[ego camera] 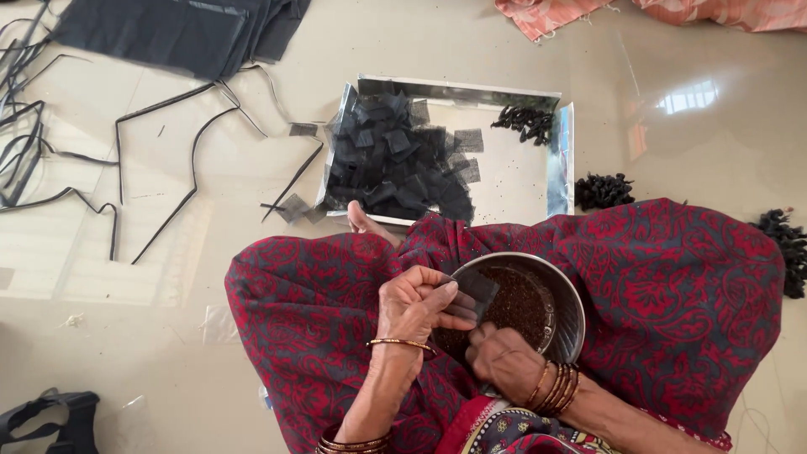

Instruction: The person manually assembles small squares of black fabric by adding material from a bowl and organizing them in a tray.

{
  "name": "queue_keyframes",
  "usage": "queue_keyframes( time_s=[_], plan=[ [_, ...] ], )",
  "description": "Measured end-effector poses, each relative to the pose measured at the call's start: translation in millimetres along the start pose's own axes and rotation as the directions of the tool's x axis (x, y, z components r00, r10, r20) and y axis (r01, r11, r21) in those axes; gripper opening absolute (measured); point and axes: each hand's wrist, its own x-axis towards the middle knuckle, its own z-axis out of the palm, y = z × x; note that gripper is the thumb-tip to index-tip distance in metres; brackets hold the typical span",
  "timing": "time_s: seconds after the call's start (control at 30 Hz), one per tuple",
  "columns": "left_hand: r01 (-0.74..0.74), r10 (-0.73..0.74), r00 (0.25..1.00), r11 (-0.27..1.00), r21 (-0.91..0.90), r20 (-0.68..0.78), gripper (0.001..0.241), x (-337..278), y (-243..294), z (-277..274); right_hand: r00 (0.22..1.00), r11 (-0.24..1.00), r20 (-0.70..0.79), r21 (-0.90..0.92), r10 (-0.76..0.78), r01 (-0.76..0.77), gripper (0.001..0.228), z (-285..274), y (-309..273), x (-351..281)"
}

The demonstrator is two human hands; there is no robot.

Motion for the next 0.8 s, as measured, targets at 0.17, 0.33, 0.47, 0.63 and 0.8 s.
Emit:
queue_keyframes(
  time_s=[0.17,0.33,0.47,0.63,0.8],
  plan=[
    [0.035,-0.034,0.999,0.999,-0.033,0.04,0.012,-4.4,-17.6,3.0,0.936,0.959,-0.233,0.169,0.263,-0.227,0.013,-40.5,11.4,-15.1],
    [0.083,-0.085,0.996,0.995,0.058,0.027,0.015,-1.3,-40.7,4.2,0.841,0.639,-0.135,0.715,0.523,-0.284,0.009,-121.8,17.1,-37.0],
    [0.17,-0.177,0.979,0.983,0.071,0.097,0.018,-1.9,-49.4,7.7,0.764,0.528,-0.074,0.765,0.641,-0.37,0.006,-177.6,1.9,-29.3],
    [0.214,-0.215,0.963,0.977,0.021,0.161,0.021,-4.8,-49.2,7.1,0.858,0.852,-0.333,0.484,0.391,-0.201,0.008,-170.6,-7.0,-13.1],
    [0.223,-0.219,0.961,0.975,-0.008,0.169,0.018,-7.9,-46.8,4.2,0.901,0.934,-0.266,0.205,0.342,-0.294,0.007,-155.3,-11.8,-8.7]
  ],
)
